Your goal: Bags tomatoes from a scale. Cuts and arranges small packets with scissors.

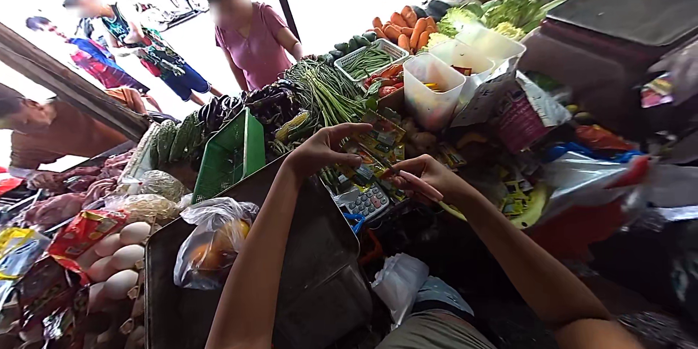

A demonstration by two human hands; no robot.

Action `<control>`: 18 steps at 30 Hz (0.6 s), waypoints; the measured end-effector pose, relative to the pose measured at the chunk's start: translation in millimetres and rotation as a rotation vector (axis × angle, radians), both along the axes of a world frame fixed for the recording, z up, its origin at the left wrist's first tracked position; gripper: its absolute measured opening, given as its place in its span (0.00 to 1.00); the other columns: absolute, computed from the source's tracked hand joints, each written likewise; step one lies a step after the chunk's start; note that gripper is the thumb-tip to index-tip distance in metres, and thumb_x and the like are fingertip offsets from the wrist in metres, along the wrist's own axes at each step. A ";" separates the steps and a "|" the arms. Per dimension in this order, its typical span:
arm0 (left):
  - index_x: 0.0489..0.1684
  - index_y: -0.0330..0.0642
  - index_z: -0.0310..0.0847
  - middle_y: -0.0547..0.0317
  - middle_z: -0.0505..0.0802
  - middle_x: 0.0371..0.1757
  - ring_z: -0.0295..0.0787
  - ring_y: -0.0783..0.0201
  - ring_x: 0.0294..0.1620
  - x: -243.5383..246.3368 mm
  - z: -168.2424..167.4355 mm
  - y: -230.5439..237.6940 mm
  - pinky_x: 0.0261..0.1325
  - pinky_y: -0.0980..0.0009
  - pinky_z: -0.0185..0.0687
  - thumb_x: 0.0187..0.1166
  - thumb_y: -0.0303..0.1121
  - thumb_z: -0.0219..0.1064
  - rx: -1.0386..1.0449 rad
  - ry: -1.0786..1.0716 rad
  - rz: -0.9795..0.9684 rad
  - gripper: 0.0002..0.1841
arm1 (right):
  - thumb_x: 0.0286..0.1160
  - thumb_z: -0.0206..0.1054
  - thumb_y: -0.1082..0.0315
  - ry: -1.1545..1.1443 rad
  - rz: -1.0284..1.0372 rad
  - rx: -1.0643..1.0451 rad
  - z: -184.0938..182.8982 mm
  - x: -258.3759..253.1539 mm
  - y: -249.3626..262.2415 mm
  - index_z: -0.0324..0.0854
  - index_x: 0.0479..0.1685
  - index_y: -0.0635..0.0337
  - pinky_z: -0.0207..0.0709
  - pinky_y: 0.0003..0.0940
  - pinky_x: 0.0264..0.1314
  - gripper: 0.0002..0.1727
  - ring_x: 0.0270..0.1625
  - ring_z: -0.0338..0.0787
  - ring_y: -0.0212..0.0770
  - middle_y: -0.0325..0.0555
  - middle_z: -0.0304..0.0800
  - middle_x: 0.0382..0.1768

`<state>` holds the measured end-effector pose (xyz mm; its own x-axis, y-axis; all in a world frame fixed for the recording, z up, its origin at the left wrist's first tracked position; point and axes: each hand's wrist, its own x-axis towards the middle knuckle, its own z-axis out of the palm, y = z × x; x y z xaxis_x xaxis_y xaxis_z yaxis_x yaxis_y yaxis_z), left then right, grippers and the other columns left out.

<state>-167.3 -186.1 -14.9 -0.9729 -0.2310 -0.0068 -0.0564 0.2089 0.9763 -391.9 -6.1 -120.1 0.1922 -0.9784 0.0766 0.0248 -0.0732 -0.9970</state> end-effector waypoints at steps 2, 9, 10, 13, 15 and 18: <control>0.85 0.47 0.69 0.57 0.80 0.81 0.87 0.60 0.66 1.2 3.6 6.1 0.62 0.64 0.88 0.66 0.13 0.72 -0.003 -0.015 0.039 0.41 | 0.79 0.73 0.51 0.003 -0.006 -0.001 -5.6 -1.4 5.5 0.90 0.62 0.53 0.73 0.22 0.11 0.20 0.13 0.78 0.28 0.36 0.88 0.23; 0.92 0.63 0.54 0.50 0.87 0.69 0.93 0.57 0.50 1.0 -6.6 -3.1 0.51 0.62 0.93 0.66 0.22 0.77 -0.027 -0.185 0.019 0.50 | 0.76 0.75 0.49 0.088 -0.378 0.063 -36.4 -7.0 51.5 0.88 0.63 0.51 0.79 0.26 0.19 0.23 0.20 0.82 0.29 0.37 0.91 0.30; 0.92 0.64 0.55 0.50 0.88 0.67 0.93 0.57 0.48 1.7 -9.9 -5.7 0.49 0.62 0.93 0.66 0.23 0.77 -0.044 -0.179 0.045 0.50 | 0.73 0.76 0.46 0.193 -0.528 0.118 -42.8 -14.7 58.0 0.88 0.63 0.50 0.85 0.31 0.27 0.25 0.26 0.88 0.31 0.38 0.94 0.35; 0.88 0.60 0.63 0.51 0.90 0.62 0.92 0.59 0.43 1.6 -16.0 -6.8 0.43 0.63 0.92 0.68 0.23 0.77 -0.115 -0.133 0.211 0.44 | 0.69 0.79 0.48 0.437 -0.893 0.320 -66.3 -51.2 70.7 0.82 0.69 0.57 0.88 0.54 0.48 0.32 0.42 0.93 0.48 0.52 0.94 0.45; 0.81 0.51 0.69 0.52 0.89 0.66 0.93 0.58 0.50 -1.4 -19.0 -6.1 0.50 0.60 0.93 0.70 0.21 0.75 -0.142 -0.105 0.294 0.36 | 0.73 0.75 0.58 0.587 -1.003 0.404 -80.3 -79.8 74.4 0.71 0.79 0.65 0.81 0.65 0.61 0.36 0.54 0.90 0.62 0.66 0.89 0.53; 0.67 0.46 0.79 0.55 0.90 0.63 0.92 0.62 0.47 -6.0 -19.6 -4.0 0.45 0.63 0.91 0.71 0.22 0.76 -0.217 -0.107 0.390 0.24 | 0.75 0.73 0.65 0.699 -1.201 0.437 -96.2 -115.3 63.6 0.65 0.79 0.74 0.77 0.72 0.63 0.36 0.58 0.88 0.74 0.77 0.86 0.54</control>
